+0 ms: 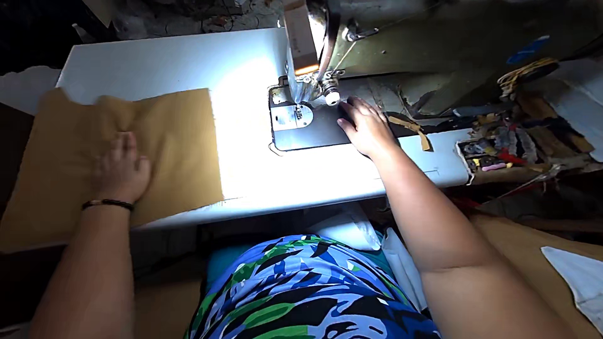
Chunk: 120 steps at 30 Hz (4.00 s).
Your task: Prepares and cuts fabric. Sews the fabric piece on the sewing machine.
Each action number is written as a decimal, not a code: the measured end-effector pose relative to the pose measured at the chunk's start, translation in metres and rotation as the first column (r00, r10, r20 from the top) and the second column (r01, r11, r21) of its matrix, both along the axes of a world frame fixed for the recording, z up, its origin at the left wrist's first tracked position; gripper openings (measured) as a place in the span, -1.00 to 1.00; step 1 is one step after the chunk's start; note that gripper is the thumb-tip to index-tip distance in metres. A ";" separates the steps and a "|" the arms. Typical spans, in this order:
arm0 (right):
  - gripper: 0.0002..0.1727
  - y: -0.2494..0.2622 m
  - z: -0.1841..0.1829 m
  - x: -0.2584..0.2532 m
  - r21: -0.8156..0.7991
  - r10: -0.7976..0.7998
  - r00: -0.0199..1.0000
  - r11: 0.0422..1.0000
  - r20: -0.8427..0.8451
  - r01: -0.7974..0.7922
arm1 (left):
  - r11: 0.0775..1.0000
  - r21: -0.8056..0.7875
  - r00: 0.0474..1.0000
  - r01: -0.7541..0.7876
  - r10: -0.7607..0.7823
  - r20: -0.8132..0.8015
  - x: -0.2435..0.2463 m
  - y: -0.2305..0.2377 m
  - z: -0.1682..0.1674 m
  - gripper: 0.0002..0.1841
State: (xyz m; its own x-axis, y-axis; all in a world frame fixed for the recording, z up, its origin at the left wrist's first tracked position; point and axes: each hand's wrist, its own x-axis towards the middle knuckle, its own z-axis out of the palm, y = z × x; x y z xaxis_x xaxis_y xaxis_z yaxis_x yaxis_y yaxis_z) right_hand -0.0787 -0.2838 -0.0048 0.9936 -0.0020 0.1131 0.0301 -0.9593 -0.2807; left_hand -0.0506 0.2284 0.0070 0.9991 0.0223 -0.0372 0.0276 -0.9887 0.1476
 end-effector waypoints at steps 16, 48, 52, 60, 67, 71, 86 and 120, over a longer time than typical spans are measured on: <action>-0.55 -0.005 -0.001 -0.002 0.199 -0.055 0.975 0.980 0.217 0.011 | 0.912 -0.199 0.934 0.358 -0.355 0.050 -0.090 -0.148 -0.020 -0.24; -0.59 0.100 0.030 -0.024 0.195 0.102 0.995 0.976 -0.010 -0.098 | 0.637 -0.319 0.711 0.701 -0.657 0.252 -0.011 -0.233 -0.014 -0.57; -0.67 0.107 0.028 -0.019 0.199 0.089 0.994 0.975 0.060 -0.099 | 0.622 -0.422 0.750 0.659 -0.588 0.304 -0.011 -0.233 -0.011 -0.58; -0.75 0.095 0.021 -0.002 0.812 -0.051 0.966 0.533 -0.252 0.240 | 0.604 -0.528 0.798 0.598 -0.514 0.316 -0.005 -0.227 -0.013 -0.58; -0.74 0.095 0.017 -0.003 0.834 -0.057 0.976 0.510 -0.210 0.209 | 0.588 -0.454 0.740 0.670 -0.581 0.340 -0.005 -0.230 -0.014 -0.56; -0.74 0.096 0.017 -0.003 0.823 -0.079 0.977 0.528 -0.200 0.212 | 0.588 -0.437 0.730 0.681 -0.593 0.339 -0.005 -0.230 -0.016 -0.55; -0.66 0.097 0.012 -0.005 0.787 -0.087 0.990 0.600 -0.113 0.143 | 0.604 -0.402 0.721 0.688 -0.631 0.285 -0.005 -0.230 -0.018 -0.53; -0.58 0.062 0.013 0.010 0.068 0.336 0.940 0.938 0.058 -0.339 | 0.743 -0.163 0.760 0.650 -0.629 0.162 0.011 -0.256 -0.008 -0.51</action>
